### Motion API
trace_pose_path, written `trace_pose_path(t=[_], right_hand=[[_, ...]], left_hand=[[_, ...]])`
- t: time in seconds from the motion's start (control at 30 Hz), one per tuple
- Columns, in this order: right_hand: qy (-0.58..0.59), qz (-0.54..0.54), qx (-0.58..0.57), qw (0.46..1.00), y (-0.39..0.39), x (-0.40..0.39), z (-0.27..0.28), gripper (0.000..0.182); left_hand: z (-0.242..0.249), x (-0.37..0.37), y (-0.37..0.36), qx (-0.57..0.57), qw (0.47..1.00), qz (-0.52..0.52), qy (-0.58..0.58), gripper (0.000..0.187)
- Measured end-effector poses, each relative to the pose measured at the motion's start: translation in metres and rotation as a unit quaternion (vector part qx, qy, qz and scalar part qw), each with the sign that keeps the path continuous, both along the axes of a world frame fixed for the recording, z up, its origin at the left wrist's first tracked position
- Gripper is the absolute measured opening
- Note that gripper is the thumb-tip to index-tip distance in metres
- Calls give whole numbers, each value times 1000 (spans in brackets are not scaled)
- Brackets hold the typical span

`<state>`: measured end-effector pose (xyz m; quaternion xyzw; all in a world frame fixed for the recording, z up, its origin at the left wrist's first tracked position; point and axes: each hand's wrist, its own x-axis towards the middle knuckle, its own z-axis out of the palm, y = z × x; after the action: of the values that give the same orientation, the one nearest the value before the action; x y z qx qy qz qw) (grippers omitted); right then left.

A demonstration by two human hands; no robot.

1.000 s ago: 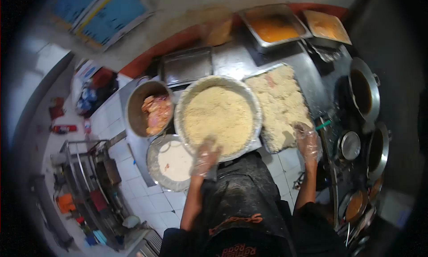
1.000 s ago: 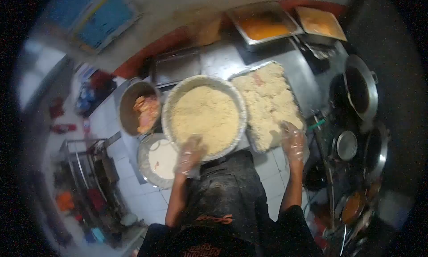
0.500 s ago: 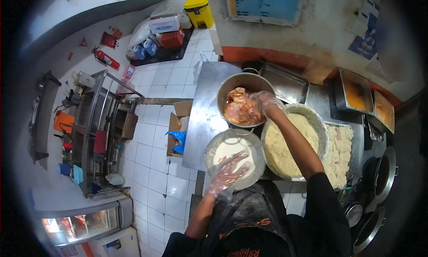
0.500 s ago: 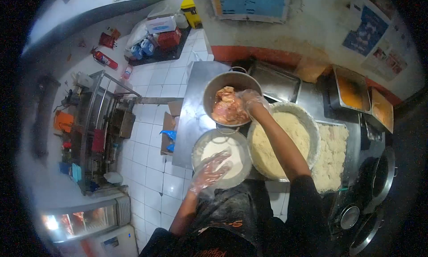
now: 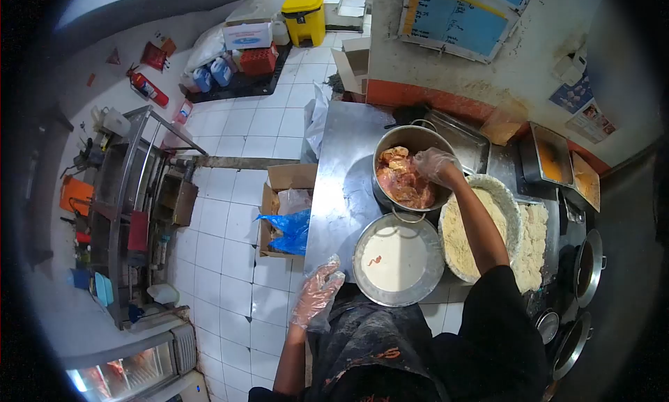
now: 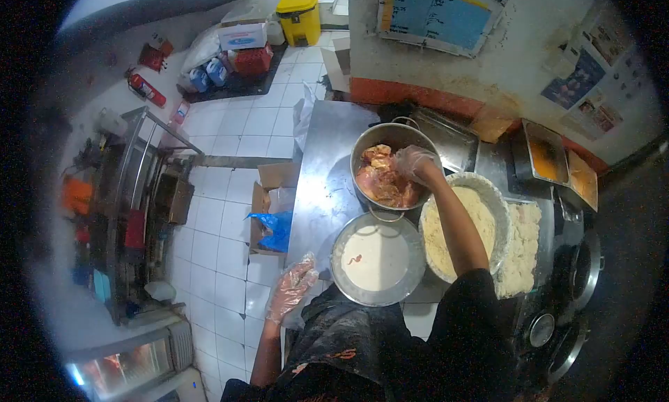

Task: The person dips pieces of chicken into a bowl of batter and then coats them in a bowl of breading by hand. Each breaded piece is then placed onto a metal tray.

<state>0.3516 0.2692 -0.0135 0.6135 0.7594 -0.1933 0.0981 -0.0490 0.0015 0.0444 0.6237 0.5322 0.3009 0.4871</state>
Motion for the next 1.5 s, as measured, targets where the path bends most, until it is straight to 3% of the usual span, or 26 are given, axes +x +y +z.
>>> trace_pose_path(t=[0.03, 0.07, 0.1, 0.13, 0.17, 0.23, 0.27, 0.37, 0.5, 0.57, 0.7, 0.77, 0.83, 1.0, 1.07, 1.1, 1.17, 1.2, 1.23, 1.3, 1.33, 1.37, 1.43, 1.47, 1.5], right_hand=[[51, 63, 62, 995, 2, 20, -25, 35], [48, 58, 63, 995, -7, 20, -17, 35], [316, -145, -15, 938, -22, 15, -1, 26], [548, -327, -87, 765, -35, 8, 14, 22], [548, -327, -80, 766, -44, 5, 20, 22], [750, -306, -183, 557, -59, -1, 35, 22], [687, -381, -167, 595, -66, -31, 82, 19], [629, -311, -90, 707, -63, -34, 66, 22], [625, -430, 9, 651, -59, -41, 50, 24], [461, -376, 111, 796, -57, -27, 31, 27], [319, -300, 180, 881, -61, -16, 33, 31], [279, -294, 216, 888, -74, -24, 58, 37], [183, -262, 338, 885, -83, -23, 66, 45], [263, -296, 283, 873, -112, -37, 115, 43], [353, -310, 219, 855, -116, -37, 113, 37], [354, -313, 218, 854, -123, -38, 118, 37], [399, -322, 162, 843, -150, -62, 155, 33], [396, -261, 191, 860, -160, -63, 150, 29], [396, -264, 188, 859, -170, -68, 146, 29], [461, -328, 118, 816, -192, -79, 142, 28], [461, -332, 117, 815, -202, -80, 123, 28], [500, -337, 128, 787, -212, -79, 89, 30], [538, -348, 137, 755, -233, -82, 38, 31], [487, -366, 116, 785, -242, -85, 24, 33], [433, -380, 93, 812, -250, -87, 11, 36]], left_hand=[[-2, -1, 4, 0, 1000, -6, -3, 35], [-7, -1, 9, -34, 999, -2, -29, 35], [-12, 0, 14, -67, 996, 3, -55, 35], [-14, 1, 19, -64, 996, -1, -57, 35], [-16, 5, 25, -46, 996, -14, -79, 35], [-19, 14, 36, -19, 994, -36, -100, 35], [-19, 18, 42, -3, 995, -59, -83, 35], [-22, 31, 54, 34, 991, -96, -81, 36], [3, 44, 58, -8, 988, -150, -41, 36], [6, 46, 60, -17, 986, -162, -33, 35], [-9, 44, 59, -31, 984, -169, -48, 38], [-16, 43, 54, -24, 982, -175, -60, 41], [-20, 46, 54, -43, 979, -170, -105, 42], [-28, 60, 75, -64, 971, -211, -91, 44], [-41, 71, 87, -164, 933, -191, -256, 50], [-45, 77, 89, -166, 933, -193, -254, 50], [-46, 92, 91, -203, 884, -146, -395, 56], [-52, 97, 93, -218, 900, -139, -352, 64], [-47, 103, 95, -222, 899, -140, -351, 64], [-27, 110, 95, -366, 801, -64, -470, 62], [-15, 106, 89, -353, 793, -79, -491, 62], [-22, 103, 89, -357, 792, -78, -489, 62], [-52, 95, 88, -294, 885, -113, -344, 49], [-63, 92, 82, -183, 922, -104, -324, 38], [-73, 91, 82, -185, 922, -103, -323, 38]])
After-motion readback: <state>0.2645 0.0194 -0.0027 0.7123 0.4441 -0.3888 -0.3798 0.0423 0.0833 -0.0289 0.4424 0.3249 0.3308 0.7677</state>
